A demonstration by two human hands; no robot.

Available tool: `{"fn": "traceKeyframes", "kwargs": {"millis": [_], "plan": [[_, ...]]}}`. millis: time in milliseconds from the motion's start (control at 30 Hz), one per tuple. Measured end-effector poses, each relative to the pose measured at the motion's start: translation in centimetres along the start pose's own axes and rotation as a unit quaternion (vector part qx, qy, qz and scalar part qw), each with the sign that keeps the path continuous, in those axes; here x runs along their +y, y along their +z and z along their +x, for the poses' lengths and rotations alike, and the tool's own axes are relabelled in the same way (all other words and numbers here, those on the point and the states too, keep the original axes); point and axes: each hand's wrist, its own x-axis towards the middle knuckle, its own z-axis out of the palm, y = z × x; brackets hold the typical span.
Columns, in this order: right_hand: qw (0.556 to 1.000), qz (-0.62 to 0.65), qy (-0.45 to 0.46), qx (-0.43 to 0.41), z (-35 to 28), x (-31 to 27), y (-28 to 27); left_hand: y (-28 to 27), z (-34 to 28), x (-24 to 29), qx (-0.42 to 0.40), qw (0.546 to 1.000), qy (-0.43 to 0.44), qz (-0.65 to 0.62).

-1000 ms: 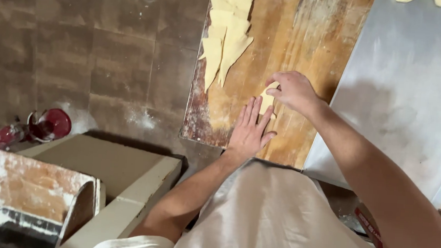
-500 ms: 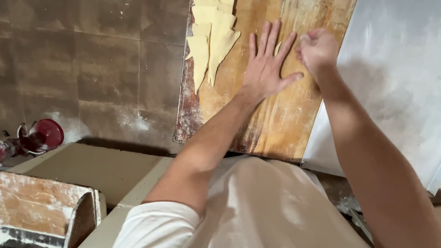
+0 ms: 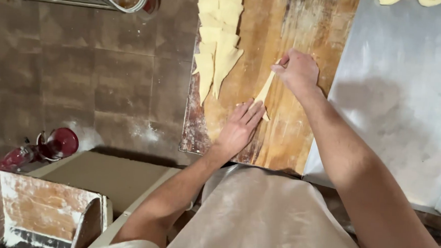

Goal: Shaping strips of dough into croissant-like shapes and arranging them on a metal baking tray.

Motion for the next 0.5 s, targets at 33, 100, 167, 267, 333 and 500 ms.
{"fn": "traceKeyframes", "kwargs": {"millis": [33,100,167,267,333,500], "plan": [[1.000,0.000,0.003,-0.003,-0.1,0.1,0.0,-0.4,1.0,0.7,-0.003,1.000,-0.001,-0.003],[1.000,0.018,-0.010,-0.006,0.2,0.1,0.0,-1.3,3.4,1.6,-0.033,0.996,-0.068,-0.047],[1.000,0.022,-0.014,-0.003,1.1,1.4,0.6,-0.3,7.7,0.9,-0.052,0.995,-0.080,-0.014],[0.996,0.063,0.018,0.068,2.2,3.7,1.0,0.2,13.2,-0.2,-0.067,0.993,-0.088,0.034],[0.984,0.099,0.056,0.134,2.2,5.0,1.2,-0.3,15.3,-0.3,-0.065,0.993,-0.086,0.048],[0.995,0.074,-0.004,0.063,2.8,4.9,1.4,-2.8,13.1,-0.5,0.040,0.998,-0.025,-0.029]]}}
